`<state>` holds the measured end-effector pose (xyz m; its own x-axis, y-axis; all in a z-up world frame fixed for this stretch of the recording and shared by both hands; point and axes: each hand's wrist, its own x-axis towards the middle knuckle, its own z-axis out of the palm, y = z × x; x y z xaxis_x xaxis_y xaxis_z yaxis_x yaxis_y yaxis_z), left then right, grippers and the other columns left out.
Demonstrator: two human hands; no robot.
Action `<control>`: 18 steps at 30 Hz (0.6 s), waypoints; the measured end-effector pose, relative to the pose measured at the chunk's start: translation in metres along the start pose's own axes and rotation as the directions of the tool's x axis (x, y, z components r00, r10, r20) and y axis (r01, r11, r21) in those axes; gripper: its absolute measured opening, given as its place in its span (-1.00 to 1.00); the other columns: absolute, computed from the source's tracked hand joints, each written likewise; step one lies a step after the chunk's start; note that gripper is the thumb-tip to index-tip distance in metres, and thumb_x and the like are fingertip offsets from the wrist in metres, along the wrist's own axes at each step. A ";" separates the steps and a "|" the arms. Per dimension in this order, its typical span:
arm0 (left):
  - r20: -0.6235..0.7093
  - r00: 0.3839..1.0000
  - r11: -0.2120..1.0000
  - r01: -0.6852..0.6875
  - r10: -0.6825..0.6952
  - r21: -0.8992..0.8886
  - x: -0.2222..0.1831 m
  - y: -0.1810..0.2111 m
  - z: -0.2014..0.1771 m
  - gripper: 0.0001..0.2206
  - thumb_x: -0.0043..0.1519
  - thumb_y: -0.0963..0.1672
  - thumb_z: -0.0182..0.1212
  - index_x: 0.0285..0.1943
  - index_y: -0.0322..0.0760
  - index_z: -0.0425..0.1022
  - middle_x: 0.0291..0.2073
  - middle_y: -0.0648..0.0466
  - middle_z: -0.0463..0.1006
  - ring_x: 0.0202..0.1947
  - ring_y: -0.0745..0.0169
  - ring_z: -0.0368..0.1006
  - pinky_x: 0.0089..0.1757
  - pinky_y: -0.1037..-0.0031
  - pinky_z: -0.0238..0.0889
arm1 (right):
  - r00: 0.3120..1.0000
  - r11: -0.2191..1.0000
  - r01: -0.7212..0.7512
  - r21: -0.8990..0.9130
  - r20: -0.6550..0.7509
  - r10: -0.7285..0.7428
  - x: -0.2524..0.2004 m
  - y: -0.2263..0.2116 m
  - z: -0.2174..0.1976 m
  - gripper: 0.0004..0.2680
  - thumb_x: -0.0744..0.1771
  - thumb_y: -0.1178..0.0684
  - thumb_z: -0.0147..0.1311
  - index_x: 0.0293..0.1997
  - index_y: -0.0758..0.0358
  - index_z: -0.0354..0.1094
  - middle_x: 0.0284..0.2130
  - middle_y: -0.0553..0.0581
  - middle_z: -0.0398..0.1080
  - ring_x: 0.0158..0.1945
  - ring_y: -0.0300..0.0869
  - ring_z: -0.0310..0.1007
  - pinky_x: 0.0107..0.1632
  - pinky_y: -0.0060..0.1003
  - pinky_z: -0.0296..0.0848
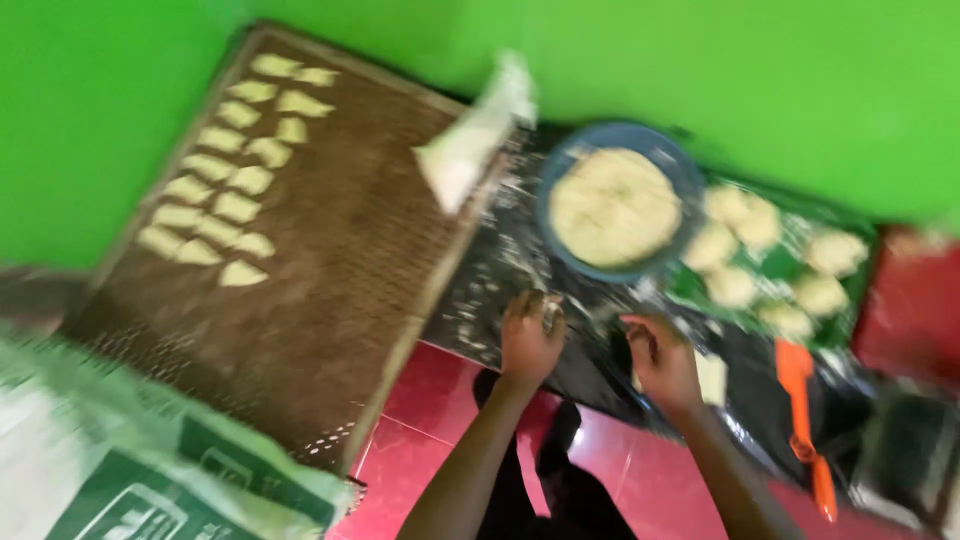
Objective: Flattening dough using a manual pasta machine and cutting it into rectangular strips.
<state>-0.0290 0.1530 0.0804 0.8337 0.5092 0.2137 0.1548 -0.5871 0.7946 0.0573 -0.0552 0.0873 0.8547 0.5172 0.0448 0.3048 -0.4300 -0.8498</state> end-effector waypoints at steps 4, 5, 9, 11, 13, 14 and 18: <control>0.137 0.981 0.990 -0.142 0.140 0.001 -0.027 0.032 0.060 -0.82 0.16 -0.20 0.23 -0.07 -0.30 0.54 -0.17 -0.14 0.53 -0.04 -0.25 0.45 0.02 0.06 0.32 | 0.976 0.993 -0.117 -0.025 -0.188 0.110 -0.054 0.039 -0.060 -0.84 0.36 0.24 -0.01 0.00 0.27 0.45 -0.37 0.12 0.48 -0.42 -0.19 0.45 -0.36 -0.32 0.39; 0.208 0.974 0.996 -0.091 0.094 -0.027 -0.031 0.044 0.068 -0.82 0.18 -0.18 0.24 -0.07 -0.31 0.54 -0.15 -0.16 0.52 -0.05 -0.24 0.45 -0.01 0.08 0.33 | 0.959 0.988 -0.150 -0.044 -0.251 0.134 -0.065 0.051 -0.072 -0.85 0.36 0.24 -0.01 -0.01 0.27 0.46 -0.35 0.15 0.47 -0.40 -0.17 0.47 -0.32 -0.31 0.41; 0.332 0.940 0.995 -0.092 0.075 0.035 -0.052 0.063 0.110 -0.81 0.17 -0.16 0.25 -0.05 -0.29 0.57 -0.15 -0.11 0.55 -0.01 -0.21 0.46 0.04 0.11 0.31 | 0.917 0.961 -0.237 -0.141 -0.361 0.173 -0.108 0.109 -0.100 -0.83 0.34 0.25 0.02 0.00 0.28 0.46 -0.31 0.20 0.43 -0.31 -0.06 0.49 -0.21 -0.23 0.45; 0.331 0.938 0.984 -0.146 0.104 0.105 -0.059 0.065 0.129 -0.76 0.15 -0.17 0.26 -0.01 -0.30 0.56 -0.08 -0.13 0.54 0.04 -0.22 0.42 0.06 0.09 0.28 | 0.914 0.952 -0.267 -0.152 -0.352 0.201 -0.113 0.112 -0.106 -0.80 0.32 0.24 0.03 0.03 0.26 0.46 -0.28 0.22 0.42 -0.27 -0.02 0.49 -0.18 -0.19 0.47; 0.320 0.940 0.965 -0.186 0.120 0.184 -0.063 0.069 0.137 -0.72 0.13 -0.17 0.27 0.03 -0.31 0.56 -0.01 -0.15 0.52 0.09 -0.23 0.38 0.08 0.07 0.24 | 0.918 0.944 -0.287 -0.161 -0.326 0.224 -0.115 0.113 -0.104 -0.76 0.30 0.23 0.05 0.06 0.24 0.46 -0.25 0.23 0.41 -0.23 0.02 0.49 -0.14 -0.16 0.48; 0.370 0.924 0.953 -0.192 0.096 0.232 -0.063 0.074 0.139 -0.66 0.11 -0.17 0.27 0.09 -0.28 0.56 0.01 -0.13 0.50 0.12 -0.24 0.35 0.11 0.06 0.23 | 0.925 0.938 -0.289 -0.192 -0.308 0.222 -0.114 0.113 -0.101 -0.73 0.28 0.22 0.06 0.09 0.21 0.45 -0.21 0.25 0.41 -0.18 0.08 0.48 -0.08 -0.11 0.47; 0.504 0.860 0.897 -0.284 0.082 0.338 -0.076 0.046 0.172 -0.54 0.12 -0.16 0.27 0.26 -0.25 0.50 0.13 -0.11 0.40 0.16 -0.15 0.30 0.14 0.02 0.18 | 0.944 0.906 -0.274 -0.321 -0.269 0.190 -0.098 0.104 -0.095 -0.65 0.26 0.20 0.10 0.20 0.14 0.43 -0.10 0.29 0.38 -0.01 0.22 0.37 0.09 0.03 0.40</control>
<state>0.0059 -0.0206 0.0027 0.9967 0.0721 -0.0377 0.0813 -0.8840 0.4603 0.0454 -0.2204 0.0443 0.9780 0.2072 0.0220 0.1768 -0.7692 -0.6140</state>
